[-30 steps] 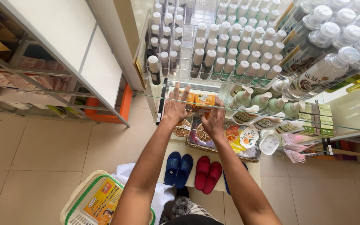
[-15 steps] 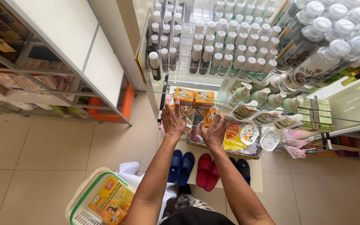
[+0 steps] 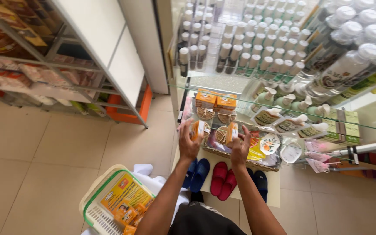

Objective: Restocking and wiping down small soap product boxes on a store display shelf.

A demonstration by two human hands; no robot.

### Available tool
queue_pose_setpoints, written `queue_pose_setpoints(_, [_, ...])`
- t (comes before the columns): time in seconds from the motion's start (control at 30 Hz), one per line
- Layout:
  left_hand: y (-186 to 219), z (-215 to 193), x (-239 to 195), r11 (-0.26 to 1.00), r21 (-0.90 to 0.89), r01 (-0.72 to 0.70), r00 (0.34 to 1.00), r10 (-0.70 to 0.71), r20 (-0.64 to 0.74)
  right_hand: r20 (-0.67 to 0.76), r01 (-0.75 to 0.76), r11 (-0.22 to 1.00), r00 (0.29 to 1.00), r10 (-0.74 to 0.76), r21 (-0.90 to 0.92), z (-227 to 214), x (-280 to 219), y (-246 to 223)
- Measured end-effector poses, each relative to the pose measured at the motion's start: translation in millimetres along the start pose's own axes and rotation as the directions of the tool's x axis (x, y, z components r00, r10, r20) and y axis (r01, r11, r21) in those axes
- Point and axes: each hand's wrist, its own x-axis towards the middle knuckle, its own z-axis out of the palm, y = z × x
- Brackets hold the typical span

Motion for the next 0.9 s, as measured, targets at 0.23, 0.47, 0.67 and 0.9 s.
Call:
queue_pose_setpoints(0.23, [-70, -15, -125, 0.766, -0.584, 0.269, 0.963, -0.233, 0.138, 0.390, 0.037, 0.998, 0.920, -0.052, 0.045, 48, -115, 46])
queue_pose_setpoints(0.47, [-139, -111, -208, 0.242, -0.678, 0.694, 0.574, -0.754, 0.319, 0.778, 0.270, 0.902, 0.620, 0.105, -0.337, 100, -212, 33])
queue_pose_setpoints(0.67, [-166, -168, -287, 0.101, -0.760, 0.642, 0.440, -0.860, 0.257, 0.893, 0.252, 0.863, 0.229, 0.387, -0.439, 134, -261, 83])
queue_pose_setpoints(0.9, [-168, -209, -357, 0.008, -0.823, 0.568, 0.378, -0.891, 0.252, 0.785, -0.167, 0.767, -0.104, 0.611, -0.619, 140, -309, 115])
